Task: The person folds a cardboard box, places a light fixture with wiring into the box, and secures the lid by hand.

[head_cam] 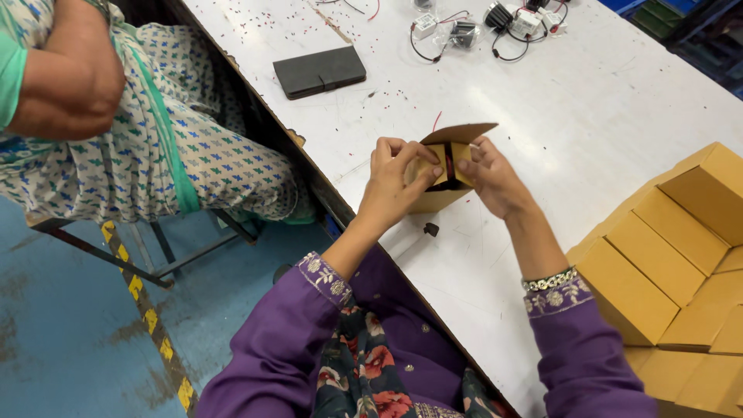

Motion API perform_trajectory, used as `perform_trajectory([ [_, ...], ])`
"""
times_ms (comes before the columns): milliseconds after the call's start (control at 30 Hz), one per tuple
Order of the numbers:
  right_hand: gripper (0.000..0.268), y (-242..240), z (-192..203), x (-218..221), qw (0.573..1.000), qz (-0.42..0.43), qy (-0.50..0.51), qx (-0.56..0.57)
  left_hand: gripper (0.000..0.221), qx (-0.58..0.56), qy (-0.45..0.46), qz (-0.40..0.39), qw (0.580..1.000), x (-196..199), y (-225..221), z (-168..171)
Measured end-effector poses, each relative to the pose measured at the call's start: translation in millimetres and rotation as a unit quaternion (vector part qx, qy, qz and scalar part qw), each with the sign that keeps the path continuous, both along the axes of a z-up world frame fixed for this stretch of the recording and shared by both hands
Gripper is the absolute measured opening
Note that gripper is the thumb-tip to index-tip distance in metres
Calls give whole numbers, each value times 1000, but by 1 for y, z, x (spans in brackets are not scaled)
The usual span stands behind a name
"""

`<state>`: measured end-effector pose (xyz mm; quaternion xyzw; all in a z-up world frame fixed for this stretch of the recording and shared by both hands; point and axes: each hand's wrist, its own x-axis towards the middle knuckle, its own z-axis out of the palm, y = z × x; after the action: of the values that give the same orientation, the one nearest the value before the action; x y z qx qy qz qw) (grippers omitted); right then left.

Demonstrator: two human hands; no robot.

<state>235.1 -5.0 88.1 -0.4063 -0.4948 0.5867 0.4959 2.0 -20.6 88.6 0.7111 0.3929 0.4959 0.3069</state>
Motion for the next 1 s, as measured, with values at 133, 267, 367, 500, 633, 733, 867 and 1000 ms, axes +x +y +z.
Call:
perform_trajectory([
  [133, 56, -5, -11, -6, 999, 12, -45, 20, 38, -56, -82, -39, 994, 11, 15, -18],
  [267, 58, -3, -12, -12, 997, -8, -72, 30, 61, -193, -205, -79, 956, 19, 18, -24],
  [367, 58, -5, -12, -18, 996, -22, -77, 43, 69, -259, -230, -80, 935, 24, 17, -21],
  [500, 57, -10, -9, -21, 996, -24, -86, 31, 60, -228, -118, -52, 965, 27, 22, -19],
  [633, 55, -12, -5, -24, 995, -24, -96, 16, 50, -127, -75, -31, 989, 28, 33, -20],
  [733, 58, -13, -9, -24, 998, -31, -51, 38, 44, -131, -113, -67, 983, 29, 35, -24],
  [867, 33, -13, -19, -20, 964, -63, -10, 260, 33, 16, -111, -5, 994, 28, 22, -28],
  [1000, 21, -21, -21, -10, 960, -27, 31, 275, 26, 136, -52, -65, 987, 13, 18, -23],
])
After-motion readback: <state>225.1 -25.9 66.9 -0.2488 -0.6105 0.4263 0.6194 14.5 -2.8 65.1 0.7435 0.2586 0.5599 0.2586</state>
